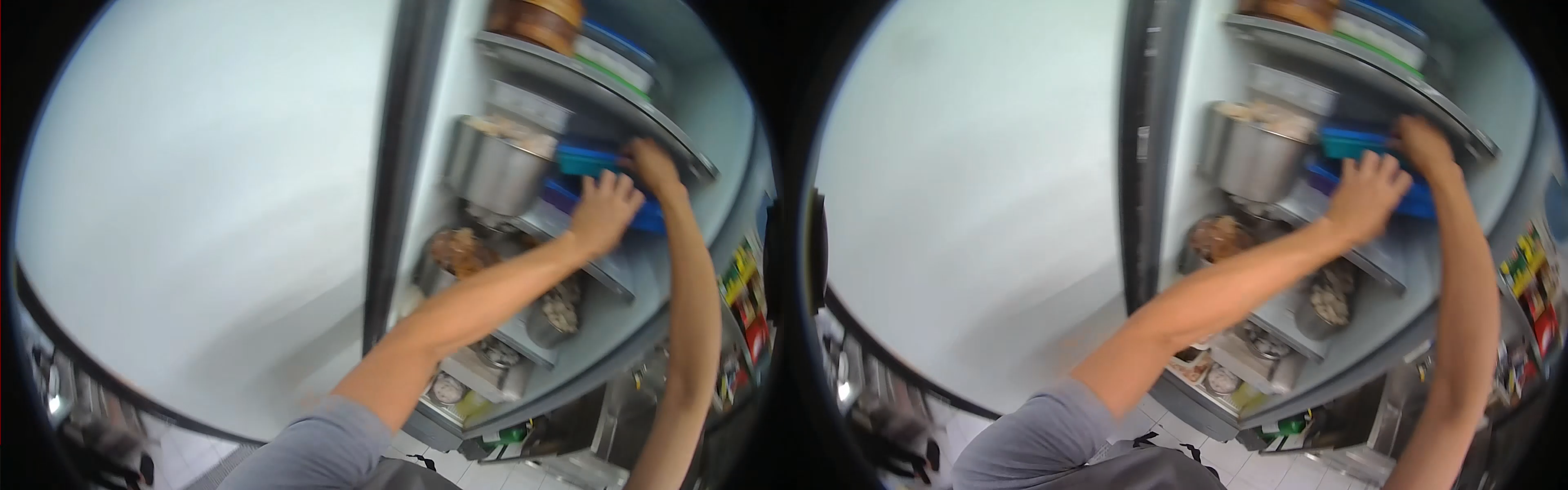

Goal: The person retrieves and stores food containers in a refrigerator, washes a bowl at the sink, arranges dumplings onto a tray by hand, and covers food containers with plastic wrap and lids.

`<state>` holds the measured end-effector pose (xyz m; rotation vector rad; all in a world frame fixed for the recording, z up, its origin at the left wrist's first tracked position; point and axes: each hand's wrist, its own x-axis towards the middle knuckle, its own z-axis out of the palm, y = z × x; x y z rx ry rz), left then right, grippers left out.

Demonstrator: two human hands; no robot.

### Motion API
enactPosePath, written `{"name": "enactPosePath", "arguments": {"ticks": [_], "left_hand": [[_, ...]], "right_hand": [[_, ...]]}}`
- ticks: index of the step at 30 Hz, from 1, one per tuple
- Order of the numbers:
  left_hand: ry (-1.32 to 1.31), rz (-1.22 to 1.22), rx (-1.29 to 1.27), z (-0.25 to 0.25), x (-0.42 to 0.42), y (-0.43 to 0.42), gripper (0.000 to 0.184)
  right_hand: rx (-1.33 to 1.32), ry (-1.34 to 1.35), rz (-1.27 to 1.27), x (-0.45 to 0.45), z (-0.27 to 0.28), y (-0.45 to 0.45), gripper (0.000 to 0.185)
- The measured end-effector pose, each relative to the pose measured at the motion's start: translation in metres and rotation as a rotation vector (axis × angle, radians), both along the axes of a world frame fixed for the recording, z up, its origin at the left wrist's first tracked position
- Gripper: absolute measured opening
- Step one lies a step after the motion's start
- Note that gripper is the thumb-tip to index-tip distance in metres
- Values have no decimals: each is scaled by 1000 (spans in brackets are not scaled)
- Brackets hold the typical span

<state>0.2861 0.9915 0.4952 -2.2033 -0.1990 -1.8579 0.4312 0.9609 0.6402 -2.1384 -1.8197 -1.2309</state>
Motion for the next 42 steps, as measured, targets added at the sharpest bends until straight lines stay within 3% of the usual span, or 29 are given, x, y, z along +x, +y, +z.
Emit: {"name": "enactPosePath", "arguments": {"ticks": [4,7,9,10,13,18,20,22,24,26,29,30,32,33,34,35,36,38,40,42], "left_hand": [[-2,-65,-34,15,-40,-25,51],[22,-125,-41,10,-60,-35,52],[32,-243,-26,10,-74,-42,53],[35,-298,-7,7,-81,-42,54],[62,-327,22,-2,-105,-50,59],[52,-315,79,-21,-153,-62,64],[107,-280,40,-35,-178,-68,65],[101,-277,0,-53,-200,-75,47],[71,-299,17,-71,-221,-74,48],[38,-294,24,-82,-232,-69,49],[-88,-370,14,-93,-252,-70,56],[-91,-273,17,-94,-267,-73,56],[10,-300,1,-101,-293,-89,55],[-1,-171,-7,-103,-305,-99,55],[42,-214,-20,-107,-314,-112,53],[82,-267,-43,-113,-322,-126,51],[70,-162,-63,-121,-329,-144,51],[158,-136,-93,-137,-341,-181,45],[198,-52,-74,-154,-352,-218,41],[250,120,-115,-185,-370,-262,37]], "right_hand": [[-243,30,-33,27,42,34,23],[-654,-202,-159,10,58,35,44],[-615,214,-119,2,53,17,56],[-688,124,-195,-35,52,2,68],[-716,176,-179,-74,42,-25,77],[-588,157,-163,-74,27,-50,81],[-518,277,-23,-78,14,-63,80],[-463,323,0,-78,-12,-68,76],[-407,374,47,-86,-35,-82,73],[-64,483,341,-103,-56,-104,67],[138,653,478,-116,-93,-143,57],[232,727,489,-116,-111,-152,54],[416,1413,727,-126,-149,-164,52],[531,1426,816,-119,-175,-164,51],[592,1456,841,-115,-199,-168,53],[637,1601,839,-136,-213,-174,55],[679,1748,812,-163,-224,-184,58],[570,2431,714,-187,-249,-195,60],[107,2803,593,-185,-280,-206,58],[-80,2746,621,-181,-326,-209,55]]}}
